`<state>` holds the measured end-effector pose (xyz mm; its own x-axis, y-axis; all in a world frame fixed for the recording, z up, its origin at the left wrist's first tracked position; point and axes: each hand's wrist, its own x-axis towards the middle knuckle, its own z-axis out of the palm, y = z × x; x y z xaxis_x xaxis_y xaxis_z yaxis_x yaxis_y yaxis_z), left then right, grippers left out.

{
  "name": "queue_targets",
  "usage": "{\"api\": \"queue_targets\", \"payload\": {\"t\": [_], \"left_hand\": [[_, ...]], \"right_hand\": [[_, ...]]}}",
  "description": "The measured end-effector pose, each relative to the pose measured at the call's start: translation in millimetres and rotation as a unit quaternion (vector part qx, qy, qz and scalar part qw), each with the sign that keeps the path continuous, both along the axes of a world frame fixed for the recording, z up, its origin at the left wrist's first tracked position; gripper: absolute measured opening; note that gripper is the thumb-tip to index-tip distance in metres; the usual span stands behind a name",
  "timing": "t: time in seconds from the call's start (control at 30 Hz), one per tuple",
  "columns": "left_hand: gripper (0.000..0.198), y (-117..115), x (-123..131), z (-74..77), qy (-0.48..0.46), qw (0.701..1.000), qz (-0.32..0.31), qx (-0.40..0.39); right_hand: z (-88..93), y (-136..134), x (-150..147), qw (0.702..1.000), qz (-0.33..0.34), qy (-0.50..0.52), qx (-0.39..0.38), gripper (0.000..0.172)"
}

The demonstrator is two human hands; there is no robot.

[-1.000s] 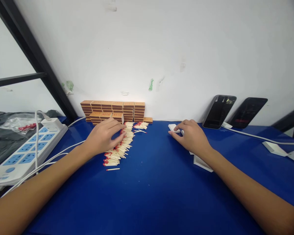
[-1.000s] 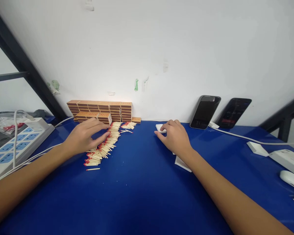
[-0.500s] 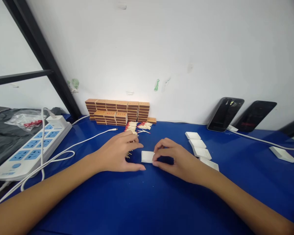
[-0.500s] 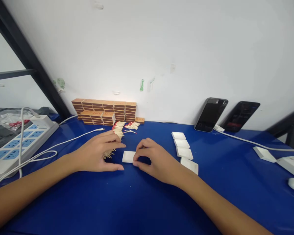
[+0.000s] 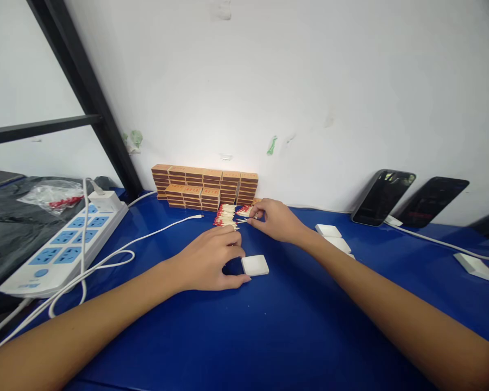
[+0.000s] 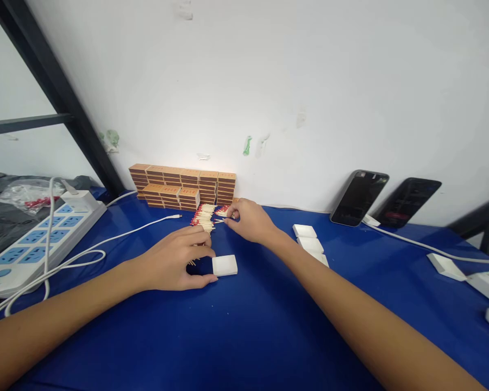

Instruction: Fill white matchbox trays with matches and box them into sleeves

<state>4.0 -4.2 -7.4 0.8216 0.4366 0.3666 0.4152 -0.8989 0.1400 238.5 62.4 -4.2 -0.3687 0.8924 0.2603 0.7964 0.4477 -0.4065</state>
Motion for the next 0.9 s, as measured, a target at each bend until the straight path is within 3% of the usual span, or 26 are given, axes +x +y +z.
{"api": "queue_targets", "payload": {"t": [0.27, 0.43, 0.77, 0.9], "left_hand": [[0.033, 0, -1, -1.6, 0.006, 1.000, -0.004, 0.015], [0.032, 0, 0, -1.3, 0.008, 1.000, -0.005, 0.023], [0.029, -4, 0, 1.4, -0.004, 1.000, -0.007, 0.025], [0.030, -4, 1, 2.1, 0.002, 1.000, -0.006, 0.030]], "right_hand": [[-2.2, -5, -6, 0.997, -0.025, -0.047, -0.059, 0.020], [1.5, -15, 4, 0.995, -0.015, -0.078, -0.058, 0.014], [-5.3, -77, 49, 0.996, 0.036, -0.075, -0.039, 0.013], [-9.1, -89, 58, 0.997, 0.021, -0.063, -0.031, 0.014]]}}
